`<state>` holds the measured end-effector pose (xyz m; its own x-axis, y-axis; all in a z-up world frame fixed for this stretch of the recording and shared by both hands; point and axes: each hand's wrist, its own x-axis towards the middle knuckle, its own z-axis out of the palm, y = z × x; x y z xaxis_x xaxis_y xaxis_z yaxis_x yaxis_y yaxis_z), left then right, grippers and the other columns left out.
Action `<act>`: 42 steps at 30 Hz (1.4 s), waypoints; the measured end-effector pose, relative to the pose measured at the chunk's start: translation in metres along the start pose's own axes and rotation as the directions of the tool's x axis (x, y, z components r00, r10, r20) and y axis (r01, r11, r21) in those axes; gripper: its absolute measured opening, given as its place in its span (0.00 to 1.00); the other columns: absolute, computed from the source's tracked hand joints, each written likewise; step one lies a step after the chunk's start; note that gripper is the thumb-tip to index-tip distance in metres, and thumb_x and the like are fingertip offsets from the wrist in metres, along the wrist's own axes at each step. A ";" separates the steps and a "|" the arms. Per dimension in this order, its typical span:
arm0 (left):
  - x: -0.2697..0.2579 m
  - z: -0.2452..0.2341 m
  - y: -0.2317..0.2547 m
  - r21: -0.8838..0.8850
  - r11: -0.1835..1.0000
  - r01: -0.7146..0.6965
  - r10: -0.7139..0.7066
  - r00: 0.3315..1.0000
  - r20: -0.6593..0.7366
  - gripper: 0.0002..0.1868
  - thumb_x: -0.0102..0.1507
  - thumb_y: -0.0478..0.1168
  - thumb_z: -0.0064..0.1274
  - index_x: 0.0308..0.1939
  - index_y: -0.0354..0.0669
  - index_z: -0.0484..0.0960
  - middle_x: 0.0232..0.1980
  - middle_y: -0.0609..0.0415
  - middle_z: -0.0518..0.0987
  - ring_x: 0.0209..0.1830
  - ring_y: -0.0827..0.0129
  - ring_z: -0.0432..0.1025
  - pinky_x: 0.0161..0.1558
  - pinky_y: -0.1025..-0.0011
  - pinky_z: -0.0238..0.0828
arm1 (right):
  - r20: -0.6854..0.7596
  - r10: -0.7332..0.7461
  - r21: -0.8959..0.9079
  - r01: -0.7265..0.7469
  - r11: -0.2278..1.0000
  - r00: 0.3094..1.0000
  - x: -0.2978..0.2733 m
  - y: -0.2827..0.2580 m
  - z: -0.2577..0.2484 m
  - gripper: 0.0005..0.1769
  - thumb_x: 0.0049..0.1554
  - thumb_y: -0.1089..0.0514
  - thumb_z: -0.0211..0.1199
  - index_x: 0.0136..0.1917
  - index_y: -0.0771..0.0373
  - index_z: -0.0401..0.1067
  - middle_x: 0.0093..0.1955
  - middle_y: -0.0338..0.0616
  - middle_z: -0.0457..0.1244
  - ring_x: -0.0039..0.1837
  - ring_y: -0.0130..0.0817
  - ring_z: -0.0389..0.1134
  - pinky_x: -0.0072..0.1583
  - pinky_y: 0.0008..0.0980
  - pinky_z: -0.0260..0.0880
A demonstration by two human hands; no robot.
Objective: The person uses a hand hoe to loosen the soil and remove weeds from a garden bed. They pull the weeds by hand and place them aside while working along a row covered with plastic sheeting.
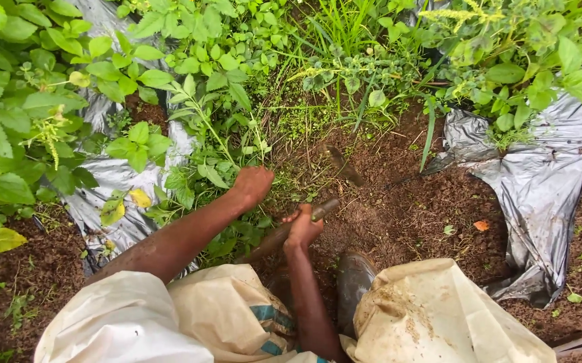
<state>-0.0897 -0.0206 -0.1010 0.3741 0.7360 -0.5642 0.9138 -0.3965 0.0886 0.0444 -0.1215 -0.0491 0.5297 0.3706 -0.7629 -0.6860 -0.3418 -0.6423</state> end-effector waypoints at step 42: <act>0.054 0.026 0.043 0.252 0.963 -0.096 0.148 0.969 -0.196 0.09 0.59 0.40 0.63 0.40 0.42 0.89 0.40 0.46 0.86 0.45 0.56 0.79 0.50 0.59 0.69 | -0.015 0.177 -0.131 -0.178 0.975 0.984 -0.024 0.025 -0.005 0.06 0.53 0.61 0.60 0.40 0.65 0.66 0.24 0.39 0.57 0.24 0.27 0.58 0.29 0.32 0.69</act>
<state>-0.0348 -0.0124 -0.1490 0.5286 0.7627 -0.3727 0.8042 -0.5905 -0.0678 0.0169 -0.1429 -0.0472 0.4071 0.2908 -0.8658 -0.6980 -0.5123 -0.5003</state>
